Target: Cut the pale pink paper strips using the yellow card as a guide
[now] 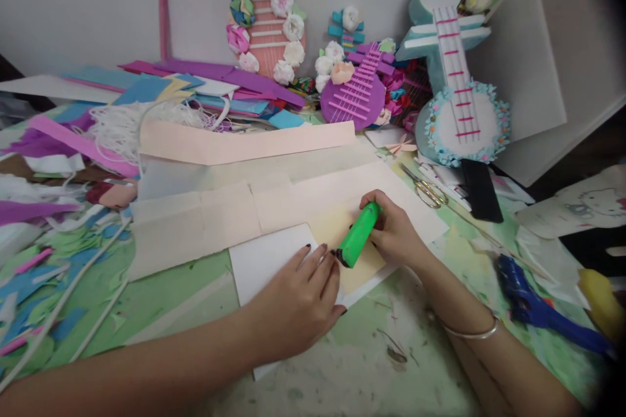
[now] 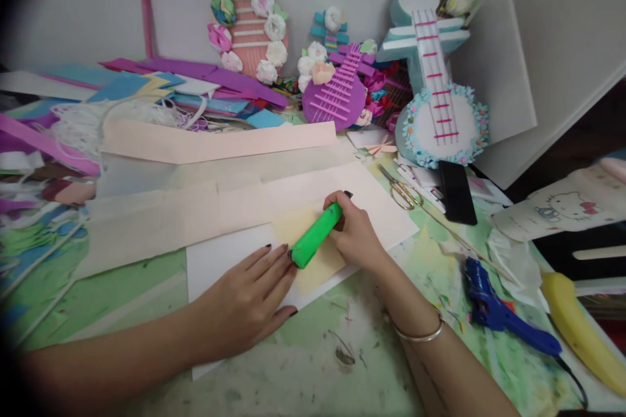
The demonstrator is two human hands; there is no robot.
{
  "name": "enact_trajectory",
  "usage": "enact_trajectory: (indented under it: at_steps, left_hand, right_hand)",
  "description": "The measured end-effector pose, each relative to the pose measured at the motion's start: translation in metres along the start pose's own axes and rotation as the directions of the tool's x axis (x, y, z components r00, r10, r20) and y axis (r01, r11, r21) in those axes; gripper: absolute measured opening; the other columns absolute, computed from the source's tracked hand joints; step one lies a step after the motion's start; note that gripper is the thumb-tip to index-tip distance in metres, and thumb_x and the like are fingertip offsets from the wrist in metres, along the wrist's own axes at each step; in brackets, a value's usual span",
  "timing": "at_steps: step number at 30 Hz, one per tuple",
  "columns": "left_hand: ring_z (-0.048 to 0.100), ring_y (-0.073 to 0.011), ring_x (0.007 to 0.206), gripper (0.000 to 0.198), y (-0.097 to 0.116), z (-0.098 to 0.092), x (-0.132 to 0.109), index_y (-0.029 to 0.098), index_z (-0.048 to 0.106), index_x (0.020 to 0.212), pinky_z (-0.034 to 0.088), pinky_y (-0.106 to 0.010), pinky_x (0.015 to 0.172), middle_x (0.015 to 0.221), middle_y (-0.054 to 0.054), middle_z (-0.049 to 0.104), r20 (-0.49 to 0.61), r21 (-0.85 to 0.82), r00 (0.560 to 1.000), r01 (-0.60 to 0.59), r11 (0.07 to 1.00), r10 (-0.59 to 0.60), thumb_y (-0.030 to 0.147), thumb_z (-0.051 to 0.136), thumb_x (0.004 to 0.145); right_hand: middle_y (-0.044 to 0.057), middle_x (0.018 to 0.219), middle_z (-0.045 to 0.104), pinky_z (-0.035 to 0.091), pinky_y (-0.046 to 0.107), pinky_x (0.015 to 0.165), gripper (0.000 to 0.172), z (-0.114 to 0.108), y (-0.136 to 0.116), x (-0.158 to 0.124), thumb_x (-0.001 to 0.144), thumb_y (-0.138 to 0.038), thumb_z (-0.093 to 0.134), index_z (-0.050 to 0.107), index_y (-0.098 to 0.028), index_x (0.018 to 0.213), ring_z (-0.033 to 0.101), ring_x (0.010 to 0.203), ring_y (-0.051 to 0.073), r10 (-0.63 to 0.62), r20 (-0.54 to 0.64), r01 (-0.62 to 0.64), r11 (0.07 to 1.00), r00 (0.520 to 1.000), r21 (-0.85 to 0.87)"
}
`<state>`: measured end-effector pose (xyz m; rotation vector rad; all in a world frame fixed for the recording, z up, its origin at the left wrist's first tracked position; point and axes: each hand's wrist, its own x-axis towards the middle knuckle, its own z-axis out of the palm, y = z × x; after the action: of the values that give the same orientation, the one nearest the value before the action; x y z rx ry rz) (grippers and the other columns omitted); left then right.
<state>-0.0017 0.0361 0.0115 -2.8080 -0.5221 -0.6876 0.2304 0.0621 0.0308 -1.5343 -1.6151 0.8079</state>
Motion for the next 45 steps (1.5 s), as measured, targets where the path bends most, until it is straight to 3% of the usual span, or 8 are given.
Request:
enact_trajectory:
  at_steps: [14,19,26,45]
  left_hand:
    - [0.063,-0.0355,0.109,0.047,-0.0006,-0.0010,-0.0012,-0.007,0.064,0.110,0.053,-0.045,0.092,0.111,-0.026,0.067,0.004,0.043,1.000,-0.007,0.999,0.007,0.033,0.044,0.094]
    - [0.064,-0.0328,0.108,0.047,-0.0012,-0.0020,0.0006,-0.006,0.065,0.106,0.053,-0.042,0.092,0.109,-0.026,0.068,0.006,0.066,1.000,-0.023,0.998,0.023,0.033,0.041,0.095]
    - [0.065,-0.0358,0.105,0.048,-0.0030,-0.0030,0.0012,-0.009,0.065,0.105,0.055,-0.045,0.089,0.108,-0.029,0.067,0.002,0.045,0.999,-0.033,0.998,0.033,0.031,0.041,0.095]
    - [0.065,-0.0338,0.104,0.041,-0.0037,-0.0049,0.0016,-0.004,0.065,0.104,0.056,-0.045,0.088,0.105,-0.026,0.068,0.016,0.043,0.998,-0.060,0.997,0.060,0.030,0.044,0.094]
  right_hand:
    - [-0.010,0.060,0.040,0.030,0.021,0.042,0.035,-0.0027,0.0063,0.0049,0.063,-0.010,0.062,0.047,-0.025,0.090,0.039,0.046,0.007,0.007,0.108,-0.031,0.974,0.994,0.224]
    - [-0.009,0.060,0.044,0.031,0.020,0.039,0.035,-0.0019,0.0072,0.0050,0.063,-0.008,0.061,0.048,-0.024,0.090,0.042,0.043,0.007,-0.013,0.091,-0.006,0.979,0.996,0.201]
    - [-0.010,0.055,0.043,0.034,0.021,0.038,0.034,-0.0017,0.0090,0.0051,0.062,-0.009,0.065,0.049,-0.025,0.088,0.045,0.042,0.009,-0.001,0.080,-0.015,0.980,0.997,0.200]
    - [-0.010,0.055,0.045,0.036,0.021,0.041,0.038,-0.0062,0.0078,0.0039,0.059,-0.006,0.063,0.049,-0.025,0.089,0.047,0.042,0.010,-0.019,0.149,-0.019,0.968,0.989,0.248]
